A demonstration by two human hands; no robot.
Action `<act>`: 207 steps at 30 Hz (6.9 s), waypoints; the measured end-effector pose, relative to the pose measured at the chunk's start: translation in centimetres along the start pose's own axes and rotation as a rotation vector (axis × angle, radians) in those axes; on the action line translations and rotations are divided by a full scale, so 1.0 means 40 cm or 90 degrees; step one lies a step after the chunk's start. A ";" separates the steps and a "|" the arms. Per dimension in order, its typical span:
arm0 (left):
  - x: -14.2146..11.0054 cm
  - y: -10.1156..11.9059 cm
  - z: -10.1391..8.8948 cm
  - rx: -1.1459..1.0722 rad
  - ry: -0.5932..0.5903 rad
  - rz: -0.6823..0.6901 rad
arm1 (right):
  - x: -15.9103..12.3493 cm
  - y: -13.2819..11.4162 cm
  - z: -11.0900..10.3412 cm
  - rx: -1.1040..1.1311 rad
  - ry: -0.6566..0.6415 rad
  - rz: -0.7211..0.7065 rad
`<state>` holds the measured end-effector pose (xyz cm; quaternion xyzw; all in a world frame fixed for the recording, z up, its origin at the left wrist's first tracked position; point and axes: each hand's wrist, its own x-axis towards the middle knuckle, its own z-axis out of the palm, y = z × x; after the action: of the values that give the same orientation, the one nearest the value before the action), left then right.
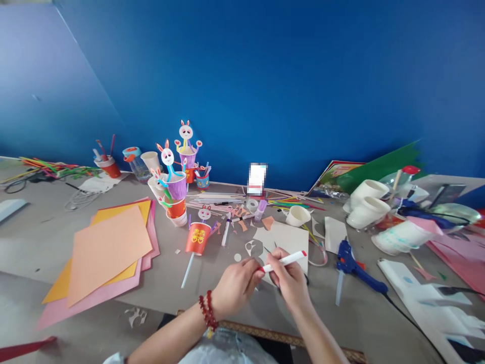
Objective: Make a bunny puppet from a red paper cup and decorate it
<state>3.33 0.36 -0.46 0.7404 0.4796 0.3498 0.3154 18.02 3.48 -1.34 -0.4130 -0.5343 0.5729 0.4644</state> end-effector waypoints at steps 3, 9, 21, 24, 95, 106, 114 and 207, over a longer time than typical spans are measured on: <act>-0.003 0.035 -0.012 -0.181 -0.079 -0.077 | 0.000 -0.045 -0.034 0.042 0.042 0.023; -0.061 -0.010 -0.008 -0.464 -0.039 -0.292 | 0.023 -0.208 -0.283 0.183 0.474 -0.295; 0.089 -0.143 -0.071 0.442 0.158 -0.102 | -0.040 0.027 -0.165 -0.187 0.112 -0.022; 0.061 -0.147 -0.058 0.416 0.155 -0.045 | -0.049 0.036 -0.146 -0.245 0.048 -0.029; -0.020 -0.149 0.024 0.348 -0.115 0.077 | 0.053 0.123 -0.094 -0.350 -0.042 -0.033; -0.020 -0.147 0.023 0.351 -0.117 0.072 | 0.049 0.119 -0.095 -0.324 -0.017 -0.045; -0.021 -0.152 0.025 0.355 -0.111 0.084 | 0.047 0.130 -0.097 -0.338 0.016 -0.058; -0.015 -0.146 0.015 0.331 -0.095 0.085 | 0.049 0.125 -0.094 -0.369 -0.044 -0.060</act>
<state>0.77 1.71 -5.62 0.8500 0.4790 0.1798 0.1258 20.76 6.27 -6.59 -0.4834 -0.7096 0.3880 0.3351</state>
